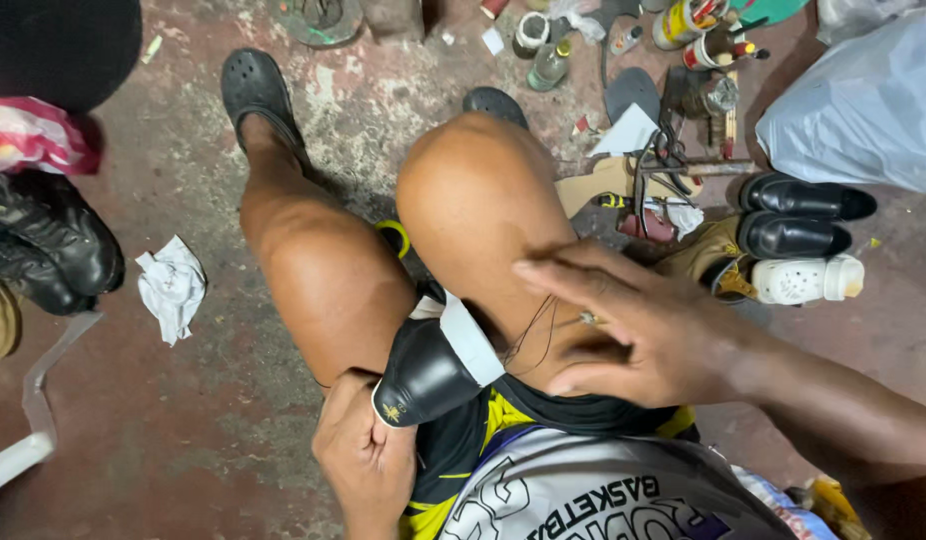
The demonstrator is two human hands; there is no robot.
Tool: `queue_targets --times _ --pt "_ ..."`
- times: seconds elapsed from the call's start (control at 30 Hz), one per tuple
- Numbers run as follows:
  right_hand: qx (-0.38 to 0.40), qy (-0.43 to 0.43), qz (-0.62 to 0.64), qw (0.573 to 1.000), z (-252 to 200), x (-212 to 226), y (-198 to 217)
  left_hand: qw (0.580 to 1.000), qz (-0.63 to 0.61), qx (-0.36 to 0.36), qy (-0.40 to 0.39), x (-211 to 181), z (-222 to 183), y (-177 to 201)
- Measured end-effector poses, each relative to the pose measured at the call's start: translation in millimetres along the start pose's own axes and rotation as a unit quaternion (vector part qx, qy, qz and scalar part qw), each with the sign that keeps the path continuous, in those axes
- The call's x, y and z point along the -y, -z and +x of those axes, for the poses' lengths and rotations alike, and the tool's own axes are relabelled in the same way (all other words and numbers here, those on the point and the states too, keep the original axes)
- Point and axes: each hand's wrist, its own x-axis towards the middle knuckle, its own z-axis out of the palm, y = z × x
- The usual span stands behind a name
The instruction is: The person stitches the sole of a black and white shoe by hand using a needle and black thread, pulling the thread through the sole to secure it.
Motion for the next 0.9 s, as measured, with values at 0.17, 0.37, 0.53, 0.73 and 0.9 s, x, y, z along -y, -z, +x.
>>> queue_targets --times 0.17,0.37,0.53,0.73,0.9 --pt "0.083 -0.008 0.098 0.992 5.5 -13.1 -31.9 0.985 -0.150 -0.060 0.053 7.5 -16.7 -3.8" --pt "0.042 -0.024 0.318 0.947 6.3 -21.8 -13.2 0.923 -0.312 0.057 0.220 15.1 -20.0 11.8" --pt "-0.039 0.050 0.635 0.770 10.5 -22.1 -19.7 0.956 -0.166 0.162 0.178 9.1 -3.9 25.8" --pt "-0.006 0.004 0.753 0.658 13.5 -8.5 -37.7 0.969 -0.092 0.226 0.037 3.4 20.1 29.4" --pt "0.028 -0.038 0.691 0.722 19.3 -7.0 -44.8 0.969 -0.104 0.221 0.023 4.0 23.4 24.7"
